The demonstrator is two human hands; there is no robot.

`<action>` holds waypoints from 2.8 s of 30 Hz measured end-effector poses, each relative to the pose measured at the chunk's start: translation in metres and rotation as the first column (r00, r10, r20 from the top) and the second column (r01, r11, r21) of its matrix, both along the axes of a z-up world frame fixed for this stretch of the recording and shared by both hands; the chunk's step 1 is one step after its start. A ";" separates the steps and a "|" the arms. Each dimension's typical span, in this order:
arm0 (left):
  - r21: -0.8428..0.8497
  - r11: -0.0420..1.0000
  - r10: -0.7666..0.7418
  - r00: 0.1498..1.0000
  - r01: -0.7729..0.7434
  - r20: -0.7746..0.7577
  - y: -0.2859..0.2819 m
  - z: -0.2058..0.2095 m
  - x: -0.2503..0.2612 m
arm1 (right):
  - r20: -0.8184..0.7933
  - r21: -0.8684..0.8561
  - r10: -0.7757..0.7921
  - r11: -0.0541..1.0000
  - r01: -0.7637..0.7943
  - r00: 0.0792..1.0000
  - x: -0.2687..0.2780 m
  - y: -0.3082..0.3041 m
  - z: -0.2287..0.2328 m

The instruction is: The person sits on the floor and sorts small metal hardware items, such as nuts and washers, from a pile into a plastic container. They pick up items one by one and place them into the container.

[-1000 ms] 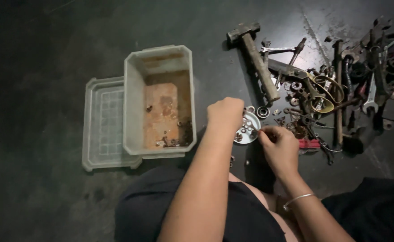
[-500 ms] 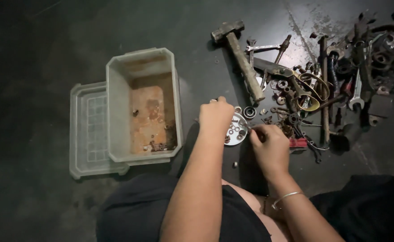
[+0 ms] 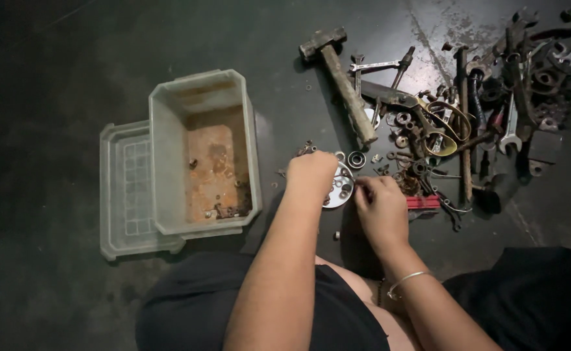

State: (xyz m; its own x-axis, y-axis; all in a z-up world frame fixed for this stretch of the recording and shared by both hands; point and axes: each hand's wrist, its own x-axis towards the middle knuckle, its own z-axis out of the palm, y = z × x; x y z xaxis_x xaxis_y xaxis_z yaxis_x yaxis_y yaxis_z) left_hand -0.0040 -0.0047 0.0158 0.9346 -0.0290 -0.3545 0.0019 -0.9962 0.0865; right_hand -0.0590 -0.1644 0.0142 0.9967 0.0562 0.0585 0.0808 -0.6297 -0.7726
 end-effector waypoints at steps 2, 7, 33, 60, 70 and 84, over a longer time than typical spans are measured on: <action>-0.029 1.000 0.009 1.000 -0.009 -0.001 -0.002 0.003 0.000 | 0.015 0.026 -0.025 0.999 0.025 1.000 0.000 0.000 0.000; -0.067 0.997 0.052 0.995 -0.047 0.084 -0.008 0.011 -0.006 | 0.022 0.060 -0.058 0.997 0.056 0.998 -0.002 -0.004 0.002; -0.673 -0.479 0.384 0.554 -0.564 -0.738 -0.082 0.055 -0.067 | -0.201 0.729 -0.118 0.644 0.229 0.972 0.017 -0.033 0.010; -0.721 -0.593 0.448 0.597 -0.358 -0.665 -0.065 0.075 -0.087 | -0.132 0.599 0.055 0.800 0.035 0.990 0.036 -0.027 0.080; -0.689 -0.663 0.452 0.578 -0.293 -0.680 -0.063 0.075 -0.082 | -0.001 0.514 0.065 0.856 -0.055 0.998 0.034 -0.014 0.094; -0.870 -0.444 0.745 0.451 -0.213 -0.491 -0.051 0.068 -0.080 | 0.112 0.378 0.054 0.921 -0.093 0.992 -0.007 0.003 0.091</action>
